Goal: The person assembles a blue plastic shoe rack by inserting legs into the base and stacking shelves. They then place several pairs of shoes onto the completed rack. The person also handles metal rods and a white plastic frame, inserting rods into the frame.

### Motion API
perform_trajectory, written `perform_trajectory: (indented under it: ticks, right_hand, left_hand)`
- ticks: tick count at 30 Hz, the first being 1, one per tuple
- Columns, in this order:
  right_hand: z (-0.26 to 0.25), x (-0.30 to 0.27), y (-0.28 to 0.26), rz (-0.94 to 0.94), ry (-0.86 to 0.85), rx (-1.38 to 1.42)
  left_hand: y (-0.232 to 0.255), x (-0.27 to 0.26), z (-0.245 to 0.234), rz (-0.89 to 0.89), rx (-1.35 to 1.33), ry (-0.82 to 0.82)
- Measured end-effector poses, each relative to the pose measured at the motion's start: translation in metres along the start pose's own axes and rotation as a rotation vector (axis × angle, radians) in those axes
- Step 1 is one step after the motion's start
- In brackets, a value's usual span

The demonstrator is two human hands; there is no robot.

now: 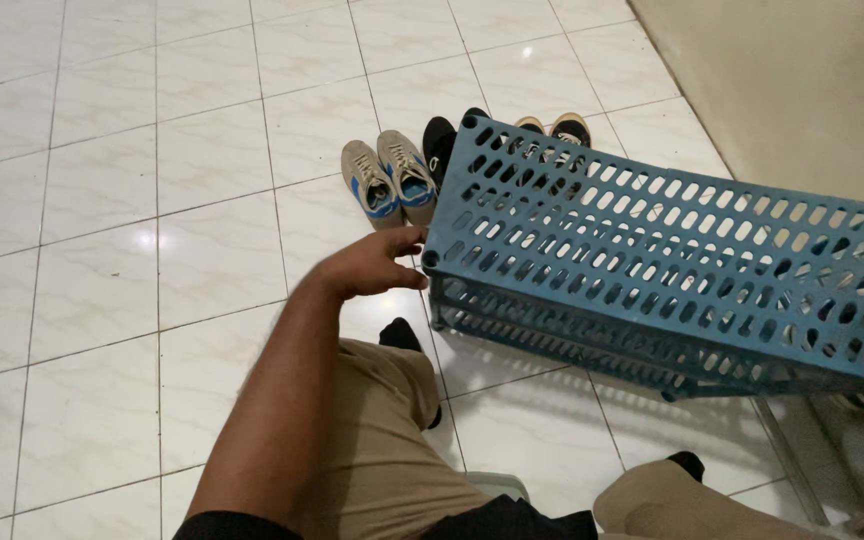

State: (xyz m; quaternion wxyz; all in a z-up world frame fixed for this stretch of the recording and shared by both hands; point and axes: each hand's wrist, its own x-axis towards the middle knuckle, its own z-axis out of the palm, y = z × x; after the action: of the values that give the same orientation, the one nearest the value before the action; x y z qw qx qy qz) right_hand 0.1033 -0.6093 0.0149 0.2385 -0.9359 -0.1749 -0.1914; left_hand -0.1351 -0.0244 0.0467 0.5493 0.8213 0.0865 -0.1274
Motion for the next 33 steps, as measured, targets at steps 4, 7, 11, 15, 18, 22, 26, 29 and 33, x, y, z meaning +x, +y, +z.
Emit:
perform_trajectory:
  ticks: [4, 7, 11, 15, 18, 22, 26, 29, 33]
  right_hand:
    - [0.006, -0.003, -0.006, 0.0, 0.006, 0.015]
    - [0.006, -0.004, -0.01, -0.001, 0.011, 0.033]
    - [-0.008, 0.007, -0.035, -0.071, -0.006, 0.0]
    - [-0.022, 0.015, -0.097, -0.172, -0.174, -0.191]
    - [-0.031, 0.007, -0.142, -0.298, -0.171, -0.329]
    - [-0.032, 0.011, -0.16, -0.36, -0.151, -0.455]
    - [-0.02, 0.015, -0.148, -0.342, -0.183, -0.466]
    - [-0.009, 0.014, -0.142, -0.374, -0.199, -0.486]
    - [-0.007, 0.014, -0.139, -0.403, -0.217, -0.446]
  left_hand:
    - [-0.024, 0.01, 0.02, 0.228, -0.448, 0.001]
    - [-0.017, 0.014, 0.033, 0.229, -0.569, 0.052]
    - [0.009, 0.023, 0.053, 0.265, -0.64, 0.126]
    - [0.023, 0.044, 0.071, 0.366, -0.764, 0.177]
    - [0.024, 0.064, 0.082, 0.327, -0.782, 0.337]
    - [0.021, 0.082, 0.085, 0.357, -0.863, 0.38]
    - [0.009, 0.083, 0.072, 0.323, -0.871, 0.308]
    - [-0.005, 0.073, 0.052, 0.283, -0.855, 0.224]
    - [-0.01, 0.053, 0.04, 0.222, -0.884, 0.087]
